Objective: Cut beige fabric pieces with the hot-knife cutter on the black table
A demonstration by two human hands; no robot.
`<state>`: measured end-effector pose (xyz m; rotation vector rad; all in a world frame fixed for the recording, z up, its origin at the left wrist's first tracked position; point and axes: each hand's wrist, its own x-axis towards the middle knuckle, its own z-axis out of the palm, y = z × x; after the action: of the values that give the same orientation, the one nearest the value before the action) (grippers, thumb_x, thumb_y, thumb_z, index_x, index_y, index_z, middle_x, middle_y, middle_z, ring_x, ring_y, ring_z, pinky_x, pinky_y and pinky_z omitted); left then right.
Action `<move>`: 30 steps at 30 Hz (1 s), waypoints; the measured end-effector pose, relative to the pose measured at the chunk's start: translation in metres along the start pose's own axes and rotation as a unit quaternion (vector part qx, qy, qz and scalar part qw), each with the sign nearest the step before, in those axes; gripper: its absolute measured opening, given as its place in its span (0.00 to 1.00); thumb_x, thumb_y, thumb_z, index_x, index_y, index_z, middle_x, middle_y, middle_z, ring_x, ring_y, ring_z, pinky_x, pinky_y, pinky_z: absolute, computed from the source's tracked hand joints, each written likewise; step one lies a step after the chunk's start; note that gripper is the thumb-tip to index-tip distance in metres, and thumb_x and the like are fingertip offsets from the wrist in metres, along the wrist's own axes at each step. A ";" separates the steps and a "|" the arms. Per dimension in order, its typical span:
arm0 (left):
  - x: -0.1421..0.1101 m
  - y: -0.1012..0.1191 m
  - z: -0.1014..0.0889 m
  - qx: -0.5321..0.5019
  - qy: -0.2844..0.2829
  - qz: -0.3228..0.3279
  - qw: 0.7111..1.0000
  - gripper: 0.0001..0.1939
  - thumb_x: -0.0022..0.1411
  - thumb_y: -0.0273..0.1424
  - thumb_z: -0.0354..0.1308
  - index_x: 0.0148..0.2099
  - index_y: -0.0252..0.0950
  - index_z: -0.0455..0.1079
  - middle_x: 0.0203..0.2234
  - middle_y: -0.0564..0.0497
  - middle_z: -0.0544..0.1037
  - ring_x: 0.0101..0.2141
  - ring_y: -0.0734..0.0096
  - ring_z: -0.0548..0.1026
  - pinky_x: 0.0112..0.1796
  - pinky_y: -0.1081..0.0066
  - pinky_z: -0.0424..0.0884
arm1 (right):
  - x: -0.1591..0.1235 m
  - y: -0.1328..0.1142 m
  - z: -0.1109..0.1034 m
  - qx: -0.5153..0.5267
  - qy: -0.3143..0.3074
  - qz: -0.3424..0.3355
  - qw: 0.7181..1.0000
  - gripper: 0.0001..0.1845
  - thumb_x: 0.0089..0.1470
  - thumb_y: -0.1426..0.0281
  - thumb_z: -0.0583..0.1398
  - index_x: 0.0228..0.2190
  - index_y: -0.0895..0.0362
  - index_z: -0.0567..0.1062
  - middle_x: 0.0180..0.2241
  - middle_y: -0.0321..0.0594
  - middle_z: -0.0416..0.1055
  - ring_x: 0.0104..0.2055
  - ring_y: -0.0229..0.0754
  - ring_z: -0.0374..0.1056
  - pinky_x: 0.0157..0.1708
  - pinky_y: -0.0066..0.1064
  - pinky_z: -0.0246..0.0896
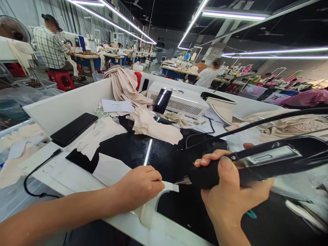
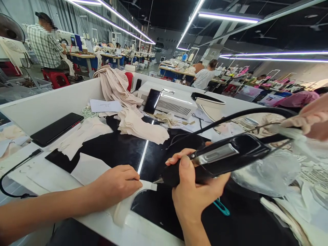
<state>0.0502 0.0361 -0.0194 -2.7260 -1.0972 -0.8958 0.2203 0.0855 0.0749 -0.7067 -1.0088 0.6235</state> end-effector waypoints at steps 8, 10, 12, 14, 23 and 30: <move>-0.003 -0.002 -0.001 -0.020 0.001 -0.012 1.000 0.08 0.72 0.18 0.59 0.40 0.32 0.75 0.37 0.50 0.78 0.37 0.67 0.74 0.40 0.69 0.76 | -0.004 -0.014 -0.002 0.030 0.005 0.026 0.999 0.28 0.40 0.69 0.73 0.45 0.47 0.73 0.24 0.25 0.75 0.20 0.39 0.67 0.18 0.31 0.70; -0.001 -0.002 -0.002 -0.029 0.007 -0.006 1.000 0.08 0.73 0.18 0.57 0.41 0.32 0.75 0.39 0.49 0.79 0.39 0.67 0.75 0.43 0.69 0.76 | -0.007 -0.015 -0.003 0.034 -0.011 0.030 0.999 0.28 0.41 0.69 0.73 0.45 0.47 0.73 0.24 0.26 0.76 0.20 0.40 0.68 0.18 0.32 0.71; 0.001 -0.002 -0.004 -0.039 0.012 0.005 0.999 0.09 0.74 0.18 0.56 0.44 0.31 0.75 0.40 0.48 0.79 0.41 0.67 0.76 0.46 0.70 0.76 | -0.011 -0.015 -0.004 0.040 -0.025 0.027 0.999 0.28 0.42 0.69 0.74 0.45 0.48 0.73 0.24 0.27 0.76 0.20 0.40 0.68 0.19 0.32 0.71; 0.003 -0.001 -0.007 -0.047 0.011 0.010 0.999 0.08 0.75 0.18 0.55 0.45 0.31 0.75 0.41 0.48 0.80 0.42 0.67 0.76 0.48 0.70 0.76 | -0.014 -0.013 -0.003 0.046 -0.035 0.022 0.998 0.27 0.43 0.69 0.74 0.45 0.49 0.73 0.25 0.27 0.77 0.20 0.39 0.69 0.19 0.32 0.72; 0.008 -0.002 -0.007 -0.028 -0.042 0.014 0.999 0.09 0.77 0.21 0.54 0.41 0.33 0.74 0.38 0.50 0.79 0.37 0.69 0.76 0.41 0.70 0.75 | -0.017 -0.008 0.003 0.069 -0.033 0.002 0.997 0.25 0.46 0.70 0.72 0.46 0.49 0.73 0.25 0.27 0.77 0.20 0.38 0.70 0.20 0.31 0.72; 0.006 -0.002 -0.004 -0.012 -0.055 0.022 0.998 0.09 0.76 0.20 0.55 0.42 0.33 0.73 0.39 0.49 0.79 0.37 0.68 0.76 0.40 0.69 0.75 | -0.017 -0.004 0.002 0.069 -0.041 -0.007 0.997 0.25 0.48 0.69 0.73 0.47 0.48 0.73 0.26 0.26 0.77 0.20 0.38 0.71 0.21 0.32 0.72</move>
<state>0.0505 0.0402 -0.0134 -2.8377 -1.0449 -0.7651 0.2122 0.0711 0.0700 -0.5566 -1.0350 0.7075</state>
